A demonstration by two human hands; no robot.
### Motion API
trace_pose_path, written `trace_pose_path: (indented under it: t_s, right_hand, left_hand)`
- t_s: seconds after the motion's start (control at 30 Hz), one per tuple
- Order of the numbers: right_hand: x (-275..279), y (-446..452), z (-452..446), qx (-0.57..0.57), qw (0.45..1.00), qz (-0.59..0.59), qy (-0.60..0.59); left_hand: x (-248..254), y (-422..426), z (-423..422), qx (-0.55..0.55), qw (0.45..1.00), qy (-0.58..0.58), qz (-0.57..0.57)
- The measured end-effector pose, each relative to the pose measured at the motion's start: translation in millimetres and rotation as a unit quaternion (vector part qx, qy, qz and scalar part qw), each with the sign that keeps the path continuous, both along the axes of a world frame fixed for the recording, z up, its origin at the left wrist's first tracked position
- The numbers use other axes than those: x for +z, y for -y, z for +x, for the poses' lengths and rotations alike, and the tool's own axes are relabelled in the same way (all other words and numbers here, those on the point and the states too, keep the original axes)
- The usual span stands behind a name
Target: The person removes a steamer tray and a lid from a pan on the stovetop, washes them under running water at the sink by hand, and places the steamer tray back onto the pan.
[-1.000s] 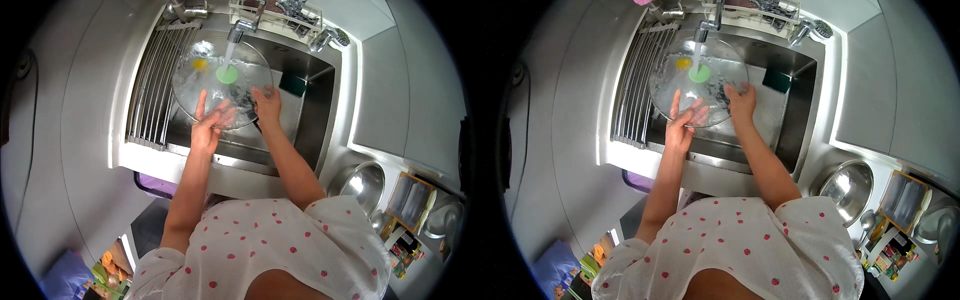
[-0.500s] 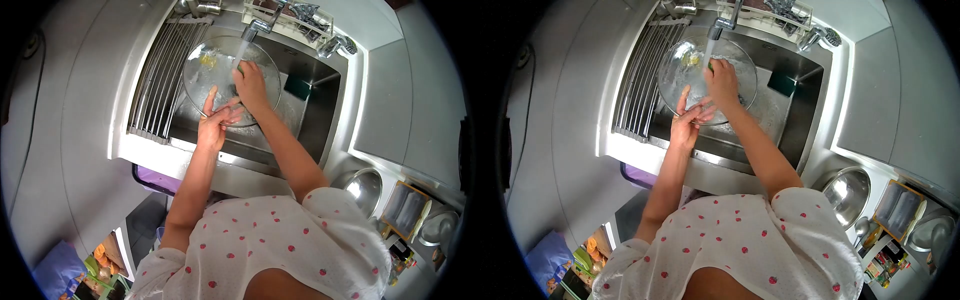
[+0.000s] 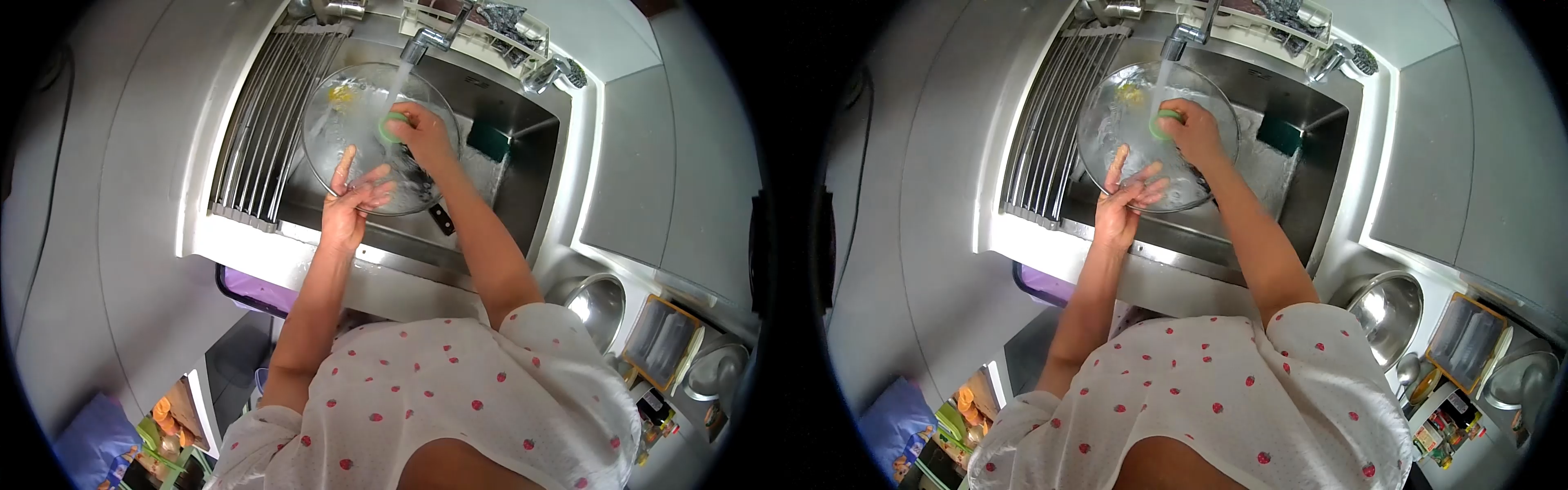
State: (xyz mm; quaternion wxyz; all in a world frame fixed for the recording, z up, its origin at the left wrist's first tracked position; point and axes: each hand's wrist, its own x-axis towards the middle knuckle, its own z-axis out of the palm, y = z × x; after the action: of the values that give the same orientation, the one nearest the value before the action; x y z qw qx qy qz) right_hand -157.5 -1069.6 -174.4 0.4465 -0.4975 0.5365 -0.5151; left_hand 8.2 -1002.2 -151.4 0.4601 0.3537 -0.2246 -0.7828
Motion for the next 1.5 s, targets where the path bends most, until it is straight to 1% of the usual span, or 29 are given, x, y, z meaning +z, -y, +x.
trace_pose_path:
  t_s: [0.03, 0.1, 0.13, 0.2, 0.23, 0.3, 0.4, 0.43, 0.5, 0.53, 0.6, 0.67, 0.73, 0.8, 0.83, 0.87, 0.9, 0.93, 1.0, 1.03, 1.1, 1.13, 1.2, 1.27, 1.33, 1.37, 1.43, 1.47, 1.5]
  right_hand:
    - [2.9, 6.5, -1.7, 0.001, 1.000, -0.002, 0.000]
    - [11.9, 18.3, -5.2, -0.092, 0.983, 0.062, -0.146]
    - [12.5, 24.7, -6.7, -0.092, 0.983, 0.063, -0.145]
    - [17.2, 43.5, -10.2, -0.128, 0.933, 0.019, -0.336]
    - [20.3, 51.2, -9.1, -0.128, 0.933, 0.019, -0.336]
    - [25.0, 63.7, 1.5, -0.067, 0.869, 0.022, -0.489]
    - [28.6, 63.9, 24.0, 0.008, 0.886, -0.002, -0.463]
    - [24.9, 60.8, 37.4, 0.008, 0.886, -0.002, -0.464]
    - [17.0, 53.0, 61.1, 0.058, 0.846, -0.192, -0.494]
    - [16.5, 58.3, 58.1, 0.057, 0.846, -0.193, -0.494]
    - [15.3, 67.9, 44.5, 0.128, 0.853, -0.103, -0.495]
    - [36.4, 73.2, 12.1, 0.070, 0.839, -0.001, -0.540]
    - [53.1, 75.3, -22.8, 0.003, 0.879, 0.193, -0.437]
    - [15.9, 69.1, -68.6, -0.043, 0.900, 0.121, -0.417]
    - [22.0, 58.7, -83.8, -0.043, 0.899, 0.122, -0.419]
    - [34.6, 41.8, -94.3, 0.015, 0.955, 0.201, -0.216]
    - [43.0, 27.8, -98.0, 0.071, 0.961, 0.268, -0.002]
    - [44.7, 17.6, -97.6, 0.069, 0.961, 0.269, -0.002]
    - [45.6, -1.1, -95.7, 0.002, 0.965, 0.192, 0.179]
    - [46.0, -7.8, -92.2, 0.000, 0.965, 0.191, 0.180]
    - [44.6, -19.8, -78.3, -0.081, 0.958, 0.126, 0.244]
    - [39.9, -24.0, -72.1, -0.084, 0.958, 0.125, 0.245]
    - [30.4, -29.9, -57.9, -0.184, 0.944, 0.038, 0.273]
    - [36.9, -40.5, -42.1, -0.206, 0.929, 0.025, 0.307]
    - [28.3, -44.2, -38.8, -0.229, 0.899, 0.010, 0.374]
    - [20.5, -46.6, -40.7, -0.237, 0.887, 0.036, 0.394]
    - [13.7, -52.9, -36.9, -0.249, 0.873, 0.073, 0.413]
    - [9.8, -54.2, -35.5, -0.259, 0.859, 0.108, 0.428]
    - [8.3, -54.8, -32.1, -0.253, 0.860, 0.130, 0.424]
  left_hand:
    - [1.8, 0.8, -0.8, 0.001, 1.000, 0.000, -0.002]
    - [6.2, -0.5, -3.0, -0.007, 1.000, -0.001, 0.013]
    - [6.5, -1.0, -2.9, -0.007, 1.000, 0.000, 0.014]
    - [7.4, 2.6, -3.6, -0.015, 1.000, -0.015, 0.012]
    - [8.6, 3.0, -4.3, -0.015, 1.000, -0.015, 0.011]
    - [11.1, 3.2, -4.9, -0.017, 0.999, -0.023, 0.026]
    - [11.0, 5.4, -2.2, -0.019, 1.000, 0.007, 0.005]
    - [9.5, 7.2, -1.2, -0.019, 1.000, 0.007, 0.006]
    - [6.9, 11.8, 1.5, -0.025, 1.000, 0.008, 0.003]
    - [7.6, 13.9, 2.6, -0.025, 1.000, 0.008, 0.001]
    - [10.1, 12.1, 6.1, -0.029, 0.999, 0.013, 0.008]
    - [8.8, 11.9, 8.9, -0.038, 0.999, 0.009, 0.005]
    - [4.3, 11.7, 13.3, -0.044, 0.999, 0.005, 0.004]
    - [-9.0, 15.9, 15.2, -0.013, 0.996, -0.081, 0.043]
    - [-14.5, 17.1, 15.2, -0.013, 0.996, -0.083, 0.044]
    - [-19.5, 18.9, 15.3, 0.010, 0.995, -0.081, 0.051]
    - [-22.8, 22.4, 13.6, 0.033, 0.995, -0.080, 0.057]
    - [-24.5, 25.7, 9.0, 0.031, 0.995, -0.081, 0.057]
    - [-28.3, 33.4, -4.3, 0.142, 0.983, -0.017, 0.118]
    - [-31.6, 39.9, -11.3, 0.140, 0.983, -0.016, 0.117]
    - [-41.2, 51.7, -23.0, 0.221, 0.943, 0.081, 0.235]
    - [-55.5, 55.9, -26.3, 0.219, 0.944, 0.082, 0.234]
    - [-81.1, 60.0, -33.0, 0.243, 0.949, 0.075, 0.186]
    - [-53.2, 48.7, -51.1, 0.244, 0.939, 0.093, 0.223]
    - [-36.3, 41.1, -53.4, 0.228, 0.938, -0.070, 0.251]
    - [-24.2, 33.9, -50.8, 0.228, 0.938, -0.069, 0.251]
    - [9.8, 14.9, -44.5, 0.081, 0.985, -0.133, 0.074]
    - [11.4, 12.5, -38.5, 0.081, 0.985, -0.131, 0.074]
    - [14.5, 12.6, -29.0, 0.051, 0.994, -0.089, 0.041]
